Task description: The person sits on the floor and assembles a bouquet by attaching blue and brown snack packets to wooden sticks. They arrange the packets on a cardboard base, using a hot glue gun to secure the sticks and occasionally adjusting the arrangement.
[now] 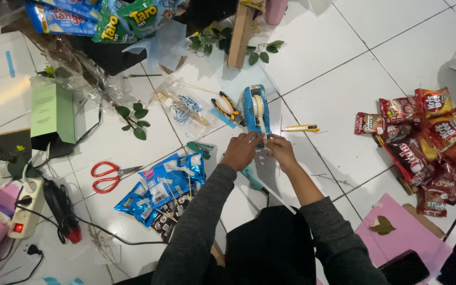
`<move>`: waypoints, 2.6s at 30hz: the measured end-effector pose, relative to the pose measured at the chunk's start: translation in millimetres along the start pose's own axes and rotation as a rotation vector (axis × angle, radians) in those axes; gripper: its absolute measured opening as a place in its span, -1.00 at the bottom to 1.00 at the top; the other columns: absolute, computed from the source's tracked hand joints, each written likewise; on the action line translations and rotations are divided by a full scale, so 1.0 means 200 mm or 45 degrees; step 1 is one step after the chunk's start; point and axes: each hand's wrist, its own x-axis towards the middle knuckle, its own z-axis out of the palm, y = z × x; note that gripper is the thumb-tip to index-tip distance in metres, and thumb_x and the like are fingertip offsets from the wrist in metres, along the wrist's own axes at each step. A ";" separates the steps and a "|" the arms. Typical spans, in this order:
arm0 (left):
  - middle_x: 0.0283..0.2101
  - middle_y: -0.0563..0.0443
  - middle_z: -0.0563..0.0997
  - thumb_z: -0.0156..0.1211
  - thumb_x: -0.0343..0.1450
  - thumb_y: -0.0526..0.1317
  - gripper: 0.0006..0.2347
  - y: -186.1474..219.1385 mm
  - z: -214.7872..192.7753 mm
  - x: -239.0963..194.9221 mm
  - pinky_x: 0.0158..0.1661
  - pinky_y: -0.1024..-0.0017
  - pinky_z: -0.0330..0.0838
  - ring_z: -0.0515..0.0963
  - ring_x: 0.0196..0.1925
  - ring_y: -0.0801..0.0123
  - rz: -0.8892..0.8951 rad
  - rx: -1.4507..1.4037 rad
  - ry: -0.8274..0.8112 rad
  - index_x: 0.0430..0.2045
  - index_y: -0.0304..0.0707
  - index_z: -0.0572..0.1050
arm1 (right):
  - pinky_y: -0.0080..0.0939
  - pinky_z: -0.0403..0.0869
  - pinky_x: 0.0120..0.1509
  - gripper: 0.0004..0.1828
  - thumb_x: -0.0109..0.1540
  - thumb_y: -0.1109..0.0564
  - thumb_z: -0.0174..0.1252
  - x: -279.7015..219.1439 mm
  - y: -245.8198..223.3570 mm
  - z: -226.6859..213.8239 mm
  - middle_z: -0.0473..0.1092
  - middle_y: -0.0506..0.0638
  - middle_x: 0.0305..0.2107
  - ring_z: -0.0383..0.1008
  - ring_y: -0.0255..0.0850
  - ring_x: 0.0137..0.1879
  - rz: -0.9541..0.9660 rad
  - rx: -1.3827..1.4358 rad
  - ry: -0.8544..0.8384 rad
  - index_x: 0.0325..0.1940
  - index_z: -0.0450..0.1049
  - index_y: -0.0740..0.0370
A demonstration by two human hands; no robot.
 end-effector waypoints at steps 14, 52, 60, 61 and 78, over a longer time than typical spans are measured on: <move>0.27 0.10 0.28 -0.14 0.49 -0.12 -0.59 0.09 -0.10 0.02 0.12 0.11 0.25 0.31 0.26 0.21 -0.083 0.221 -0.112 0.30 0.17 0.16 | 0.05 0.55 0.08 -0.93 0.23 0.30 0.11 0.26 0.18 -0.13 0.28 0.23 0.09 0.39 0.27 0.14 -0.551 -0.772 -0.096 -0.33 0.48 0.36; 0.12 -0.29 0.48 -0.33 0.37 0.17 -0.42 -0.92 -0.14 -1.45 0.26 -0.16 -0.12 0.40 0.23 -0.10 -1.493 -0.861 -0.225 0.09 -0.29 0.36 | -0.05 0.53 -0.06 -0.81 0.30 0.09 0.11 -0.32 -0.19 1.39 0.31 0.40 0.03 0.51 0.12 -0.02 -0.395 -0.961 -1.059 -0.06 0.43 0.22; 0.08 -0.17 0.53 -0.28 0.38 0.25 -0.46 -0.93 -0.16 -1.47 0.23 0.03 -0.11 0.40 0.25 -0.01 -1.412 -1.039 -0.111 0.00 -0.14 0.35 | 0.26 0.16 0.37 -0.20 0.10 0.08 0.35 -0.14 0.00 1.49 0.35 0.26 0.12 0.23 0.26 0.32 -0.538 -1.210 -1.281 0.20 -0.05 -0.08; 0.08 -0.17 0.53 -0.28 0.38 0.25 -0.46 -0.91 -0.20 -1.47 0.23 0.03 -0.11 0.40 0.25 -0.01 -1.410 -1.039 -0.112 0.00 -0.14 0.35 | 0.26 0.16 0.37 -0.20 0.10 0.08 0.35 -0.14 0.00 1.50 0.35 0.26 0.12 0.23 0.26 0.32 -0.537 -1.210 -1.279 0.20 -0.05 -0.08; -0.07 -0.04 0.60 0.22 0.21 0.30 -0.46 -0.97 -0.16 -1.45 0.20 -0.02 0.10 0.49 0.16 0.04 -1.344 -1.143 0.125 -0.17 -0.11 0.51 | -0.11 0.46 -0.04 -0.86 0.13 0.19 0.22 -0.21 -0.06 1.58 0.47 0.13 -0.26 0.53 -0.01 -0.08 -0.768 -1.061 -1.191 -0.24 0.48 0.20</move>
